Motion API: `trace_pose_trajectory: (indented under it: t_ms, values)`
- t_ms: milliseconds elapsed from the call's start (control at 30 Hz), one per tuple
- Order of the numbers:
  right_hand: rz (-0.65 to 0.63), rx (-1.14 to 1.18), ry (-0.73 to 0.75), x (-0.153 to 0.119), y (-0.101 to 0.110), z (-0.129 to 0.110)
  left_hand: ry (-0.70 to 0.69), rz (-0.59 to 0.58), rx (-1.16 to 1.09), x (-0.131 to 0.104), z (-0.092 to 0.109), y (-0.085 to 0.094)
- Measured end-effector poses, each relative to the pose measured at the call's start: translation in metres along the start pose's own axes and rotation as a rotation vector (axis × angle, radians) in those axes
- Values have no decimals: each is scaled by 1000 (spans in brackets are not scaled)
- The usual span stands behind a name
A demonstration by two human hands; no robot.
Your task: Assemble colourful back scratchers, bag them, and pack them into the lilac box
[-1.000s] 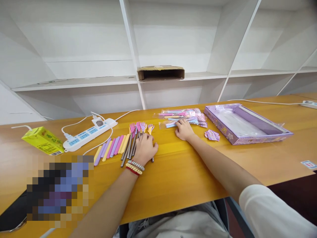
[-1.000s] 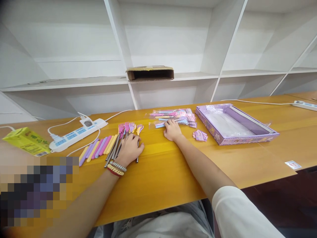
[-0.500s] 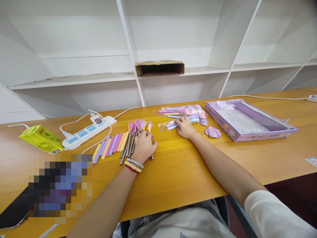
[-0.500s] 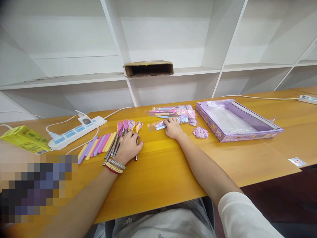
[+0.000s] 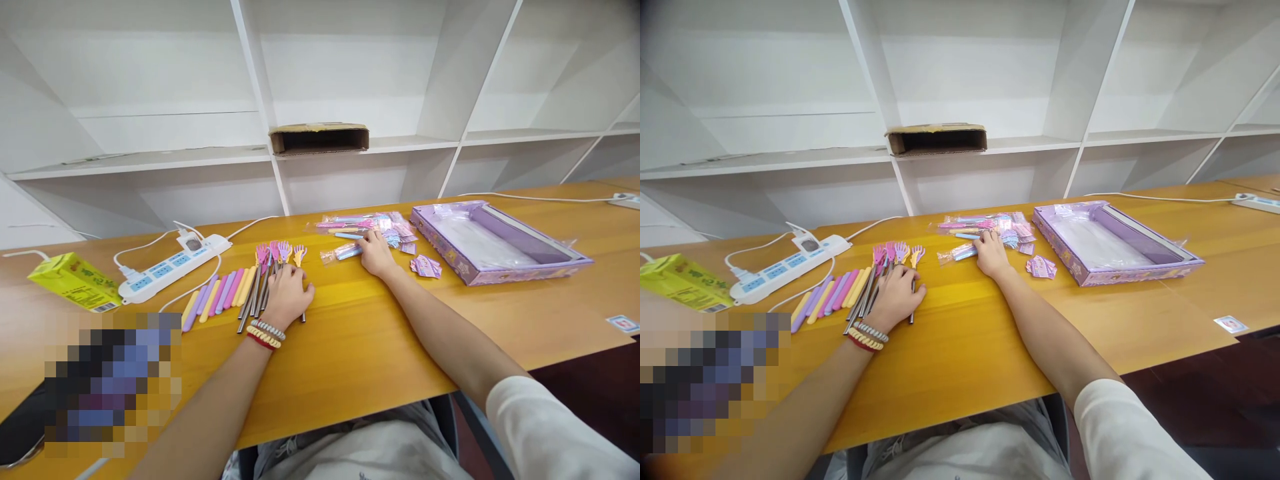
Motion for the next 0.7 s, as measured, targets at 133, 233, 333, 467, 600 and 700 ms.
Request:
trace_pose_trajectory:
  t_ms: [133, 233, 333, 467, 600, 700]
  values:
    - [35, 2, 1, 0, 3, -1, -2, -12, -4, 0, 1, -1]
    - [29, 2, -5, 0, 4, -3, -3, -20, -13, 0, 2, 0]
    - [7, 15, -66, -1, 4, 2, 3, -27, -9, 0, 1, 1]
    - [-53, 23, -68, -2, 0, 3, -3, -22, -9, 0, 1, 1]
    - [-12, 31, -73, -2, 5, 3, -8, -16, -12, 0, 1, 1]
    - [28, 42, -26, -1, 9, -1, -16, -14, -13, 0, 1, 0]
Point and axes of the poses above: each hand's wrist, its own x-axis towards the middle knuckle, its own y-axis out of the back of the hand, z = x × y, the point moved 10 cm from there along x, towards the middle knuckle, and after that the axes turned 1 degree about x, right-handed, at the moved point
